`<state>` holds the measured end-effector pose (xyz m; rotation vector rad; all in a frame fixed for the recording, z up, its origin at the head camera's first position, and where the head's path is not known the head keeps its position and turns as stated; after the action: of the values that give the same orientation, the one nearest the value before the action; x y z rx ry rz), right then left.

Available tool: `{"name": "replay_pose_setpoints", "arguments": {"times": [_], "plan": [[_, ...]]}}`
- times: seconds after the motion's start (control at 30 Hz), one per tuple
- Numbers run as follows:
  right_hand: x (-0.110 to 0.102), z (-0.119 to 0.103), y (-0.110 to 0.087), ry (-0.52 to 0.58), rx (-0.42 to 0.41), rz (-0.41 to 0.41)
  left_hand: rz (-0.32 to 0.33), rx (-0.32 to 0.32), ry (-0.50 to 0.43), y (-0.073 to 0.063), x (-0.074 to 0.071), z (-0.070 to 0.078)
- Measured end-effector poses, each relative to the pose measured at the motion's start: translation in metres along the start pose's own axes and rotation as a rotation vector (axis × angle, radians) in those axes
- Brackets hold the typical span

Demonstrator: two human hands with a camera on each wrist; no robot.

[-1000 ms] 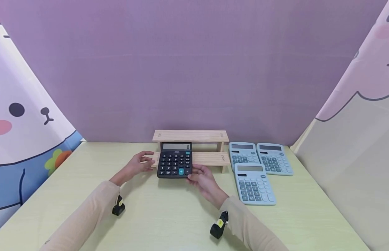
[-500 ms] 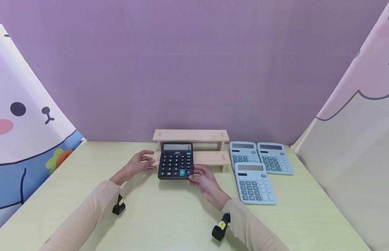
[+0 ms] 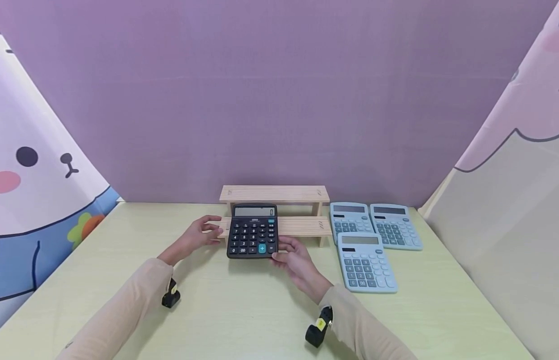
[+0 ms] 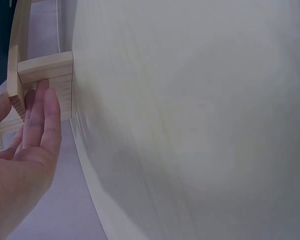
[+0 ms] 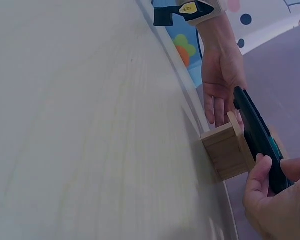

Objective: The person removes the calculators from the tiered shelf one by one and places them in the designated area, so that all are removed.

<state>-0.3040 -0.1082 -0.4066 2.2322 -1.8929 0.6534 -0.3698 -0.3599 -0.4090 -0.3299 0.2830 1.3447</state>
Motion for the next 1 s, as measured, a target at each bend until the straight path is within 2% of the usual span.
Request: {"name": "replay_pose_setpoints", "arguments": {"times": [0.2, 1.0], "plan": [[0.0008, -0.001, -0.0016, 0.002, -0.001, -0.017, -0.003, 0.017, -0.016, -0.0003, -0.0008, 0.0], [-0.0005, -0.0032, -0.0087, -0.011, -0.018, -0.013, -0.004, 0.012, -0.015, 0.0011, -0.0017, -0.0037]]}}
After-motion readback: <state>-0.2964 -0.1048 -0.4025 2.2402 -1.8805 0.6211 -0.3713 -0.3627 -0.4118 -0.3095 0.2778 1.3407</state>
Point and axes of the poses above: each hand's wrist, its own y-axis towards the middle knuckle, its own x-axis out of the palm, z = x × y, the point moved 6 cm from there along y, towards the middle knuckle, and after that the axes turned 8 degrees about y, right-handed, at the moved point
